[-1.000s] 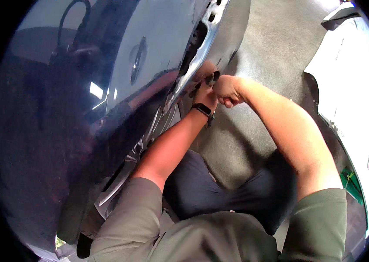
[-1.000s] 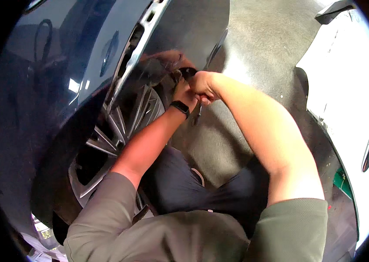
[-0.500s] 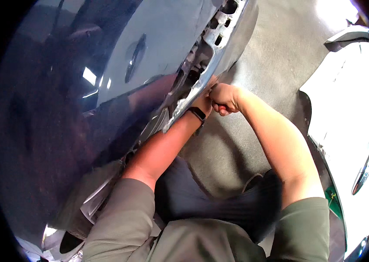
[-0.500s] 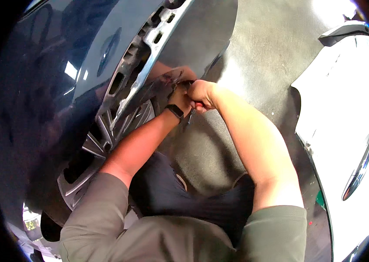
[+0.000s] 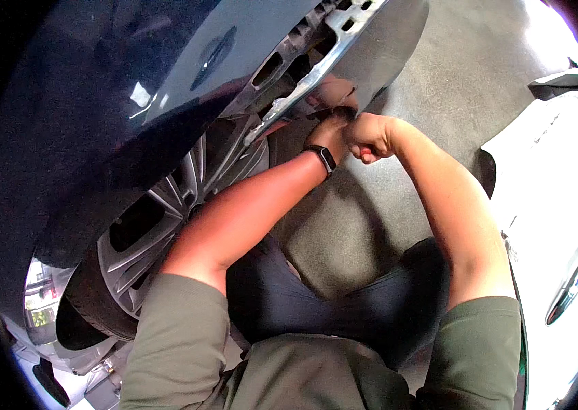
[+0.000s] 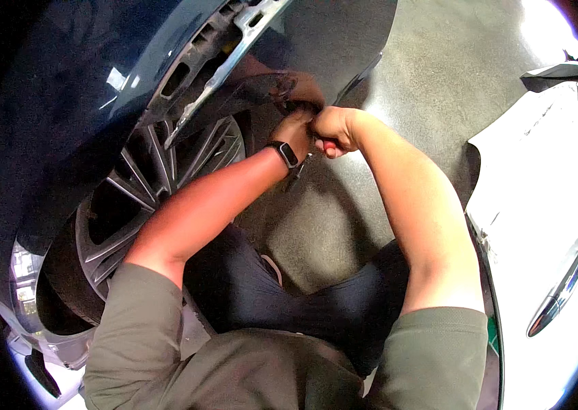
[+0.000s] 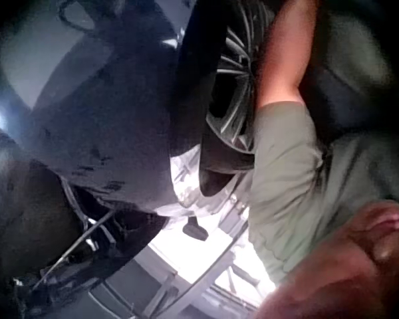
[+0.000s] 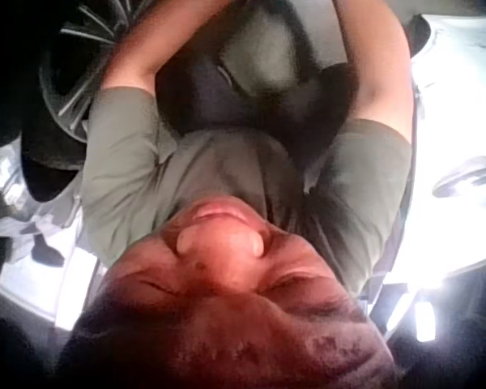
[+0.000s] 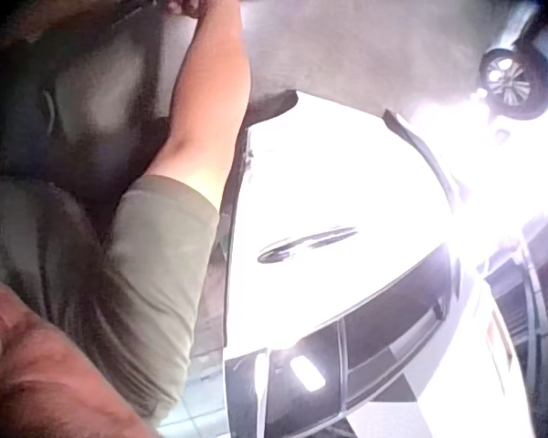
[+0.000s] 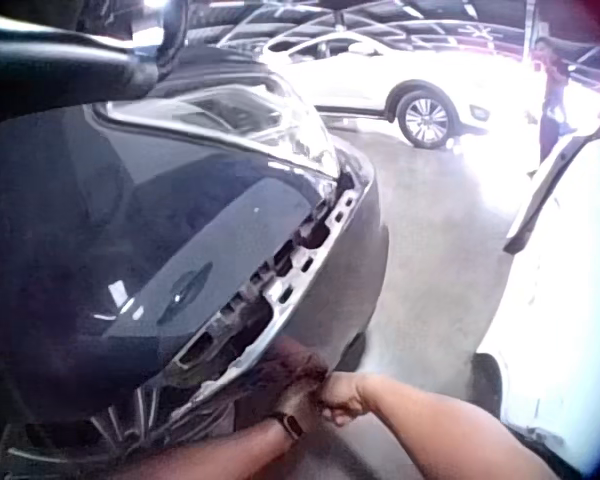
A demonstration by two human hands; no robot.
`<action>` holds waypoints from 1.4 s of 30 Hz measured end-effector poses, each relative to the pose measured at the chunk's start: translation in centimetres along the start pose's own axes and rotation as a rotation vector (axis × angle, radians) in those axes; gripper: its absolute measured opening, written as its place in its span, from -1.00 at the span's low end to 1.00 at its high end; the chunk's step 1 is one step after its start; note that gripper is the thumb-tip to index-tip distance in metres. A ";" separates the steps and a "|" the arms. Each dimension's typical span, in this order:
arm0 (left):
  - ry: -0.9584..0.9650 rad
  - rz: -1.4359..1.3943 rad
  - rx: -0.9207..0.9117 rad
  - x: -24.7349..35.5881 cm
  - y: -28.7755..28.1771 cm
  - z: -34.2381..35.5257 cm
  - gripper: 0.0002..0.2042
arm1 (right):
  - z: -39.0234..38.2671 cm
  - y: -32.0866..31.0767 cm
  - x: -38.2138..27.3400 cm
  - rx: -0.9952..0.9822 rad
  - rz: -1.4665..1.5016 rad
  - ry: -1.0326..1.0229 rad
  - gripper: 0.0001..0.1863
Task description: The person removes screws and fasteners from the wheel well liner of a vehicle using a screwdriver and a wrench.
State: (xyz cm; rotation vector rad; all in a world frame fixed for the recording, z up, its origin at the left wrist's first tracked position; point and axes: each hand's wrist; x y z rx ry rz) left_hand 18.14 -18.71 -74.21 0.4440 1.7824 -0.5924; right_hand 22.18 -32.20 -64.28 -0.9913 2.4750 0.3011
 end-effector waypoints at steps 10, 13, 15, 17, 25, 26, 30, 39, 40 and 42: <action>-0.632 -2.628 0.107 -14.8 -3.1 -9.2 -0.62 | 2.1 0.5 0.5 -0.014 -0.027 -0.065 -0.76; -0.690 -2.770 0.063 -16.2 -4.2 -9.4 -0.60 | 2.5 0.6 0.4 -0.023 0.003 -0.085 -0.74; -0.742 -2.914 0.100 -16.1 -5.1 -8.6 -0.68 | 2.2 0.0 0.7 -0.016 -0.028 -0.074 -0.73; -0.687 -2.975 0.118 -14.5 -3.3 -7.9 -0.72 | 3.0 0.3 0.6 -0.022 0.001 -0.067 -0.72; -0.924 -2.912 -0.116 -10.6 -4.6 -1.3 -0.54 | 2.1 -1.0 2.0 -0.179 0.121 -0.274 -0.90; -0.942 -2.781 -0.116 -9.7 -3.9 -1.0 -0.50 | 1.8 -0.6 1.5 -0.183 0.121 -0.274 -0.90; -1.071 -2.466 0.023 -9.9 -4.9 -0.8 -0.41 | 5.0 -1.1 3.1 -0.168 0.036 -0.446 -0.79; -0.910 -2.456 -0.114 -12.0 -5.2 -0.4 -0.44 | 10.2 -2.9 5.2 0.114 -0.780 -1.138 -0.61; -0.906 -2.459 -0.131 -11.6 -4.9 -0.8 -0.44 | 9.6 -2.6 5.1 0.070 -0.770 -1.176 -0.66; -0.896 -2.488 -0.283 -11.5 -3.7 -1.6 -0.44 | 5.7 -0.3 2.7 -0.061 -0.197 -0.763 -0.85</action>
Point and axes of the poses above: each hand's wrist, its own z-axis towards the middle knuckle, its own y-axis out of the palm, x = y × z, and after that the axes turned 5 degrees about -z, right-handed
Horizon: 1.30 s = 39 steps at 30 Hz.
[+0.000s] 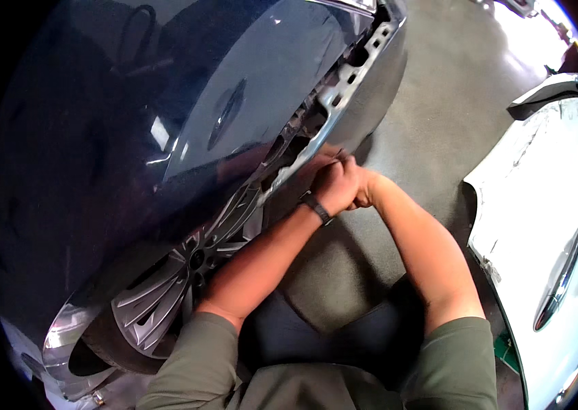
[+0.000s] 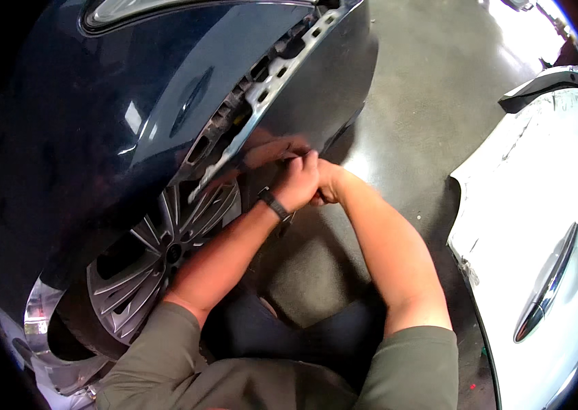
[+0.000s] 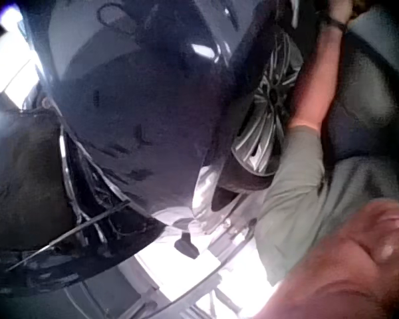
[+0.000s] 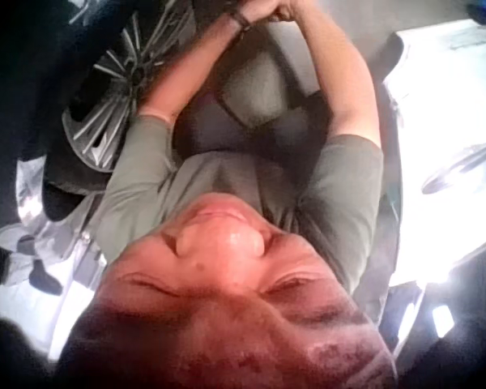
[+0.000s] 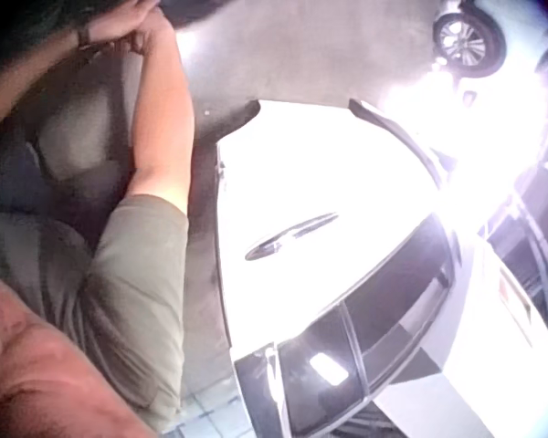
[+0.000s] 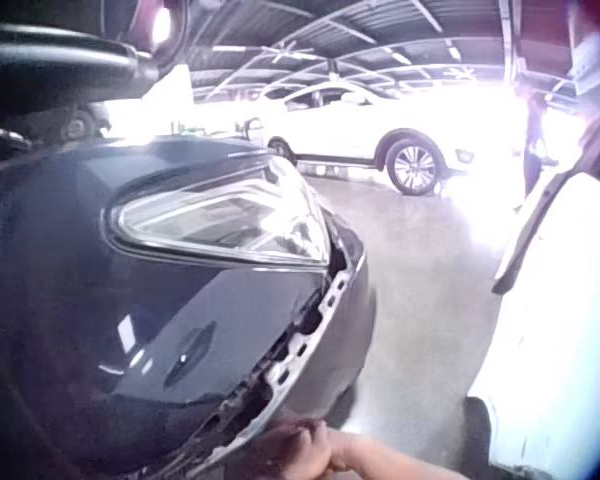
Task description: The person removes screws and fasteners from the wheel well liner of a vehicle using a screwdriver and a wrench.
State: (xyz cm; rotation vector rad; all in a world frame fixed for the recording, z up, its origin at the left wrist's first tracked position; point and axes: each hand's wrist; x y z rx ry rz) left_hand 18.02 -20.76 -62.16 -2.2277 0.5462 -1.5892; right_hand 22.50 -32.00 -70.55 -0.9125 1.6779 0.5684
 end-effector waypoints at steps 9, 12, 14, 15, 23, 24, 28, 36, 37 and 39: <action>0.443 0.136 -0.166 -4.6 -0.7 1.8 -0.69 | -1.5 0.6 -3.3 0.171 0.300 0.606 -0.75; 0.466 0.235 -0.285 -6.4 -2.1 4.0 -0.67 | -0.7 1.6 -4.6 0.163 0.323 0.573 -0.74; 0.370 0.262 -0.306 -4.9 -1.8 4.0 -0.68 | -1.3 1.4 -4.0 0.162 0.323 0.598 -0.75; 0.365 0.391 -0.355 -4.2 -1.9 3.8 -0.69 | -1.6 1.3 -3.8 0.166 0.343 0.610 -0.75; 0.490 0.432 -0.209 -5.9 -3.5 1.8 -0.78 | -1.3 2.2 -5.9 0.130 -0.573 0.551 -0.85; 0.486 0.432 -0.215 -6.5 -3.5 1.3 -0.78 | -0.8 2.1 -5.7 -0.103 -1.341 0.350 -0.78; 0.783 0.486 0.038 -9.1 -4.5 -0.6 -0.67 | -0.6 5.2 -8.8 0.283 -1.008 0.626 -0.68; 0.329 0.238 0.046 -21.9 -0.6 8.1 -0.74 | 7.2 9.3 -4.9 0.848 -1.144 1.219 -0.56; 0.247 0.147 0.068 -21.7 1.7 9.0 -0.74 | 6.4 8.6 -4.4 0.912 -1.140 1.244 -0.55; 0.084 -0.016 0.148 -22.5 4.0 11.2 -0.74 | 4.5 8.0 -4.1 0.689 -0.967 0.974 -0.59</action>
Point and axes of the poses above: each hand's wrist, its own z-axis towards the middle knuckle, its own y-axis out of the palm, x = y × z, and after that the axes turned 5 degrees about -z, right-handed
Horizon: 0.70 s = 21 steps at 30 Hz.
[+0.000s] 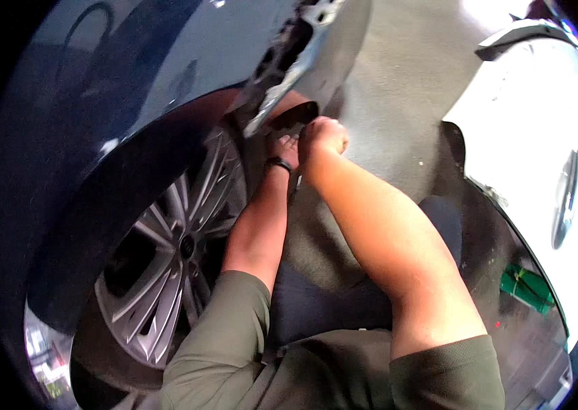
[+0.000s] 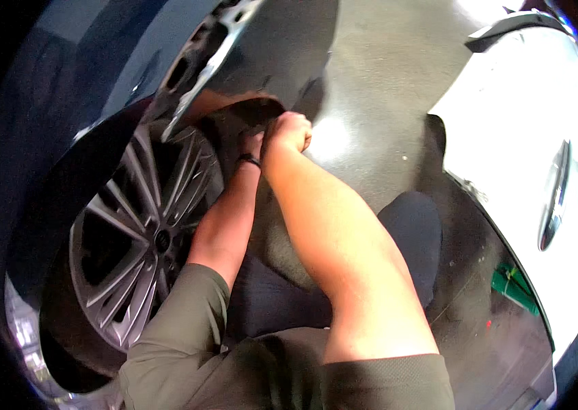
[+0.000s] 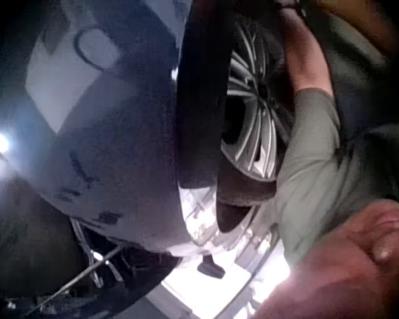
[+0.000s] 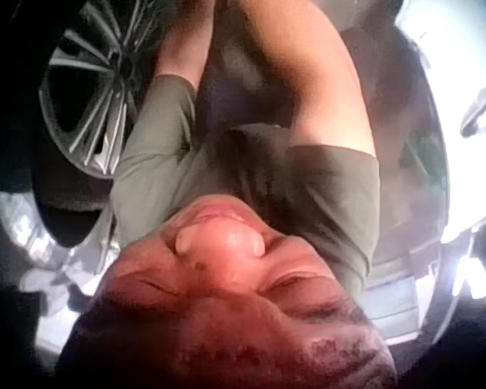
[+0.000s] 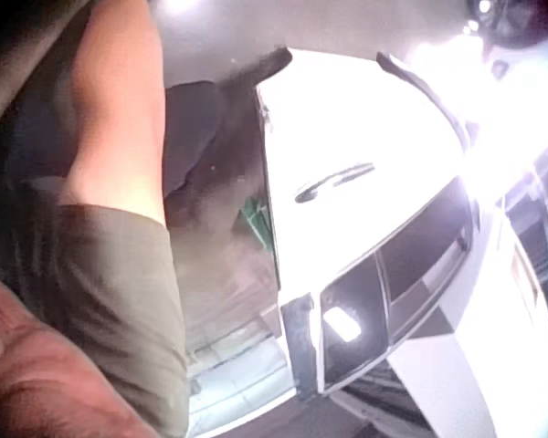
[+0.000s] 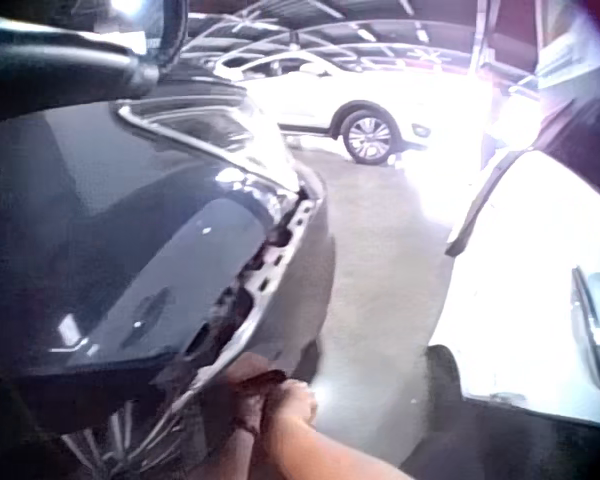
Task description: The person removes screws and fasteners from the wheel well liner of a vehicle using a screwdriver and a wrench.
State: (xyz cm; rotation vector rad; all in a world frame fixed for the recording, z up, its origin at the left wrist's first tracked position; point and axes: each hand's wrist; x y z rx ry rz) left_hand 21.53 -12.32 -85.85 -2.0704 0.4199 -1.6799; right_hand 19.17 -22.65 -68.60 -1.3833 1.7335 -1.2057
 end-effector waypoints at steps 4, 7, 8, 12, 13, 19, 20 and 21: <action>-0.217 -0.312 0.124 0.6 3.9 4.4 -0.74 | -0.1 -1.9 0.9 -0.028 0.108 -0.003 -0.74; -0.352 -0.521 0.139 -0.8 5.0 6.2 -0.74 | -1.3 -3.3 1.7 -0.160 0.062 -0.138 -0.77; -0.394 -0.595 0.131 -1.1 5.5 6.6 -0.74 | -1.1 -3.3 1.8 -0.180 0.038 -0.170 -0.77; -0.508 -0.807 0.086 -3.3 6.2 7.5 -0.73 | -1.0 -3.6 2.5 -0.265 0.096 -0.196 -0.76; -0.521 -0.843 0.079 -3.8 6.3 8.1 -0.73 | -1.2 -3.9 2.7 -0.250 0.078 -0.222 -0.75; -0.587 -0.982 0.043 -6.1 7.5 9.9 -0.73 | -0.5 -4.1 3.2 -0.287 0.275 -0.096 -0.65; -0.594 -0.991 0.044 -6.4 7.6 10.2 -0.73 | -0.5 -4.3 3.2 -0.292 0.300 -0.109 -0.63; -0.594 -1.002 0.036 -6.7 7.7 10.5 -0.73 | -0.6 -4.4 3.4 -0.297 0.325 -0.122 -0.61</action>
Point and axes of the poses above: each hand's wrist, its own z-axis towards the middle knuckle, its own y-axis out of the palm, x = y × z, and after that the axes turned 5 degrees about -z, right-handed
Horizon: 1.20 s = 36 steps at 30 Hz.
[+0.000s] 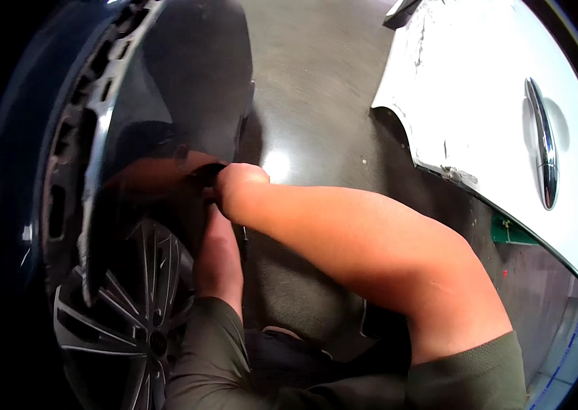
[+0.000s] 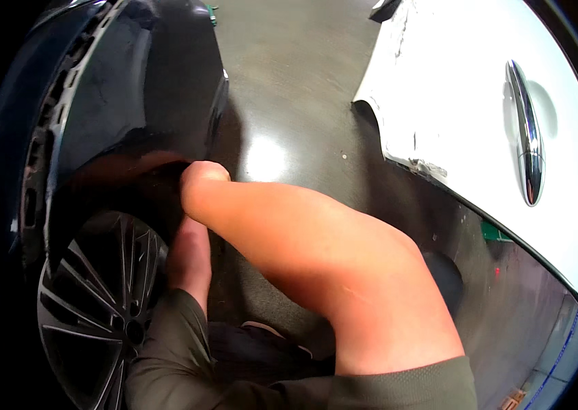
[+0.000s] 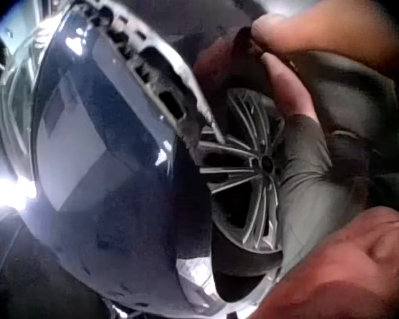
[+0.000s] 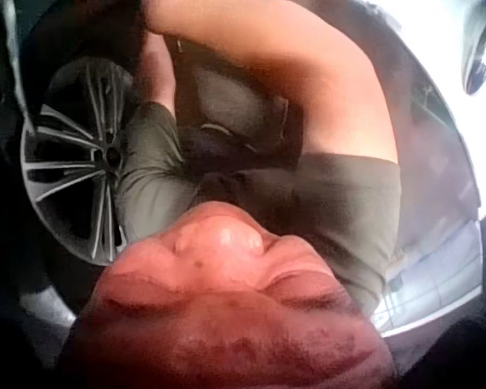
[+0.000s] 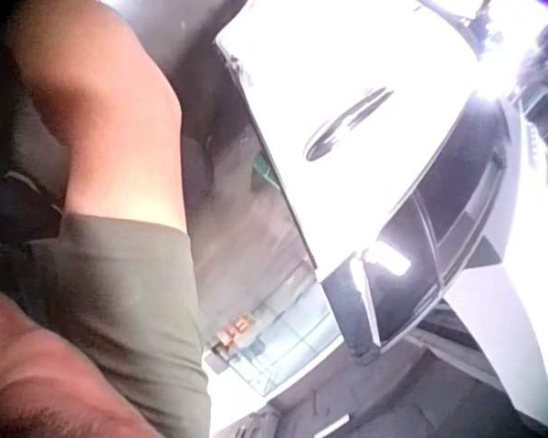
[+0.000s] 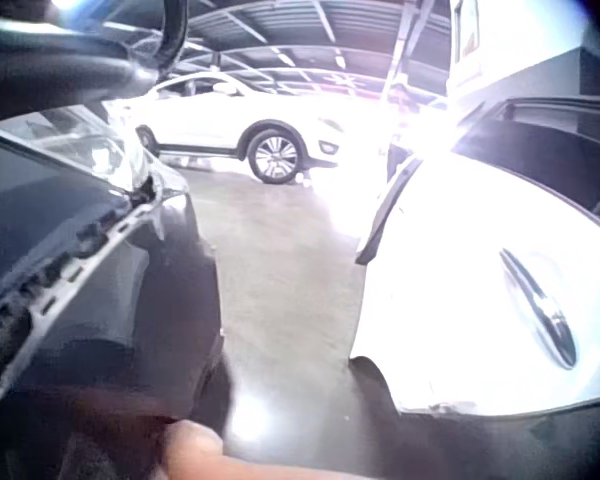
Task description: The person removes screws and fasteners from the wheel well liner of a vehicle using a screwdriver and a wrench.
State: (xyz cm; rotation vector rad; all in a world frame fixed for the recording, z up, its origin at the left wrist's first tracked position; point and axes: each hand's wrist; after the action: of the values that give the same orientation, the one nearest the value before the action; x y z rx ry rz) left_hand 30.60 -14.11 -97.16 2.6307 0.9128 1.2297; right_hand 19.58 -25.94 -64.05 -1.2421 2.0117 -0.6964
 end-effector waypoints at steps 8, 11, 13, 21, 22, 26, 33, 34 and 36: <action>-0.028 -0.005 -0.034 -0.4 1.1 1.0 -0.71 | -0.8 -1.6 0.6 -0.092 -0.255 -0.126 -0.66; -0.043 0.005 -0.035 -0.6 1.2 0.9 -0.71 | -1.6 -2.6 0.8 -0.156 -0.294 -0.126 -0.66; -0.045 0.004 -0.034 0.0 0.6 1.0 -0.71 | -1.5 -2.4 1.2 -0.105 -0.250 -0.153 -0.66; -0.059 0.028 -0.040 0.6 0.7 0.6 -0.69 | -0.9 -3.3 1.3 -0.151 -0.319 -0.137 -0.63; -0.065 0.032 -0.043 0.5 0.7 0.6 -0.69 | -0.9 -3.4 1.5 -0.166 -0.337 -0.132 -0.64; -0.078 0.054 -0.048 0.6 0.3 0.6 -0.68 | 0.5 -2.4 2.7 -0.129 -0.335 -0.188 -0.67; -0.085 0.078 -0.051 0.3 0.1 0.5 -0.67 | 0.8 -2.9 3.7 -0.132 -0.397 -0.315 -0.69; -0.092 0.084 -0.054 0.1 0.3 0.2 -0.67 | 0.9 -3.0 3.7 -0.149 -0.475 -0.325 -0.69; -0.093 0.110 -0.060 0.9 -0.1 -0.3 -0.66 | 1.1 -3.1 2.9 -0.163 -0.554 -0.366 -0.70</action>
State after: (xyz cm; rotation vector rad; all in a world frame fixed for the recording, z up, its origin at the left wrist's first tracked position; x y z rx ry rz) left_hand 30.79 -13.60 -96.32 2.6967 0.7134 1.1279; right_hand 21.19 -29.93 -63.24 -1.9035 1.4516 -0.5059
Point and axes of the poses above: each hand's wrist, its own z-axis towards the middle knuckle, its own y-axis out of the palm, x = y × z, and after that the axes turned 5 degrees about -z, right-handed
